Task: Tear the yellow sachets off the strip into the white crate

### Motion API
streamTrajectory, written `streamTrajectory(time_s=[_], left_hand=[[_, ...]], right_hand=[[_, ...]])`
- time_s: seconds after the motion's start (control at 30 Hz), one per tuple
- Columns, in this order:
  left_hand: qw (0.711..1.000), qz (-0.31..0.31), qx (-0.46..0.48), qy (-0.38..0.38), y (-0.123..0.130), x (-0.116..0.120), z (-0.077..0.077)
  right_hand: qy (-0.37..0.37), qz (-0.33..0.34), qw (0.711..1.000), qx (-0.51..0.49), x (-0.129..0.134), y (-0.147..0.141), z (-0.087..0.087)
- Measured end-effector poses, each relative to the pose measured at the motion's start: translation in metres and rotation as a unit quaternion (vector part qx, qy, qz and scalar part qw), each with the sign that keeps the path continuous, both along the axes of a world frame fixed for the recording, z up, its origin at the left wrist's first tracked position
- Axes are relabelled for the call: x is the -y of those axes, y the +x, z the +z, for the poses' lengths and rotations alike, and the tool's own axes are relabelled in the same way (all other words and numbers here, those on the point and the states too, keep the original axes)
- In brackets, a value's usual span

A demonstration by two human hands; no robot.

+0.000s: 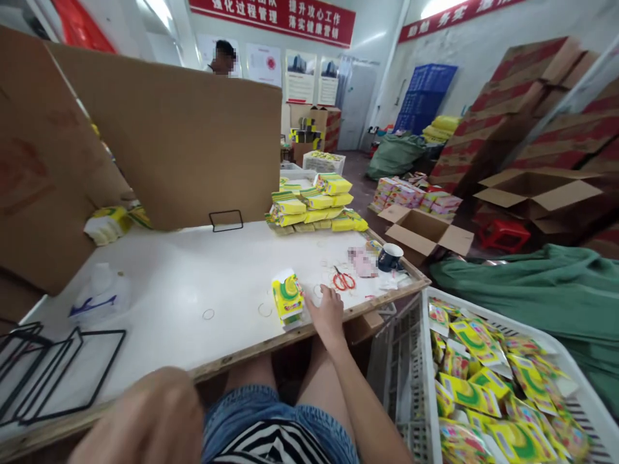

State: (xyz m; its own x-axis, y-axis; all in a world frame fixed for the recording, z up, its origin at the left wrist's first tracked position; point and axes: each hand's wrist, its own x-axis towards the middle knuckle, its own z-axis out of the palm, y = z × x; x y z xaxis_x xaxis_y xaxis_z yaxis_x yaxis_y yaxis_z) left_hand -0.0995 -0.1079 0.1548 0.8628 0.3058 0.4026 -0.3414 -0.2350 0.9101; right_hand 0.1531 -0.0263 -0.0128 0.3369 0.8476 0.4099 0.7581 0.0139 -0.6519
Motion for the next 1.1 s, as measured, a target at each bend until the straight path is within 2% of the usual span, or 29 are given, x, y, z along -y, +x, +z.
streamTrajectory(time_s=[0.07,0.1,0.13,0.2,0.27,0.37,0.43,0.5,0.53,0.6,0.67,0.77,0.87,0.97,1.03,1.1], left_hand=[[0.998,0.014,-0.057,-0.021,0.007,-0.007,-0.005],[0.994,0.048,-0.093,-0.034,0.013,-0.012,-0.01],[0.985,0.112,-0.123,-0.05,0.019,-0.017,-0.017],[0.947,0.291,-0.129,-0.042,0.032,-0.03,-0.038],[0.896,0.422,-0.132,-0.026,0.042,-0.045,-0.066],[0.84,0.528,-0.11,-0.055,0.05,-0.065,-0.106],[0.821,0.559,-0.066,-0.097,0.052,-0.075,-0.121],[0.821,0.549,-0.006,-0.156,0.054,-0.083,-0.127],[0.833,0.52,0.023,-0.188,0.056,-0.085,-0.127],[0.869,0.419,0.066,-0.256,0.06,-0.088,-0.126],[0.894,0.294,0.09,-0.325,0.066,-0.089,-0.125],[0.897,0.155,0.108,-0.4,0.072,-0.087,-0.124],[0.889,0.11,0.116,-0.43,0.073,-0.085,-0.122],[0.878,0.13,0.119,-0.445,0.072,-0.085,-0.121],[0.875,0.136,0.113,-0.451,0.072,-0.085,-0.122],[0.874,0.129,0.109,-0.455,0.073,-0.085,-0.125]], right_hand=[[-0.047,0.01,0.999,0.01,-0.008,-0.018,0.0],[-0.068,0.016,0.997,0.014,-0.01,-0.024,0.0],[-0.083,0.021,0.996,0.016,-0.011,-0.029,0.0],[-0.092,0.026,0.995,0.013,-0.009,-0.033,0.0],[-0.089,0.023,0.996,0.003,-0.006,-0.034,0.002],[-0.066,0.013,0.997,-0.038,0.0,-0.03,0.006],[-0.052,0.009,0.996,-0.071,0.005,-0.029,0.01],[-0.039,0.032,0.984,-0.169,0.013,-0.029,0.014],[-0.031,0.051,0.968,-0.243,0.018,-0.029,0.016],[-0.017,0.087,0.915,-0.394,0.027,-0.033,0.02],[-0.007,0.097,0.872,-0.481,0.035,-0.038,0.023],[-0.007,0.102,0.849,-0.518,0.043,-0.044,0.026],[-0.031,0.116,0.859,-0.498,0.048,-0.043,0.028],[-0.038,0.104,0.91,-0.399,0.05,-0.035,0.037],[0.001,0.086,0.95,-0.301,0.048,-0.027,0.047],[0.05,0.104,0.973,-0.202,0.044,-0.021,0.059]])
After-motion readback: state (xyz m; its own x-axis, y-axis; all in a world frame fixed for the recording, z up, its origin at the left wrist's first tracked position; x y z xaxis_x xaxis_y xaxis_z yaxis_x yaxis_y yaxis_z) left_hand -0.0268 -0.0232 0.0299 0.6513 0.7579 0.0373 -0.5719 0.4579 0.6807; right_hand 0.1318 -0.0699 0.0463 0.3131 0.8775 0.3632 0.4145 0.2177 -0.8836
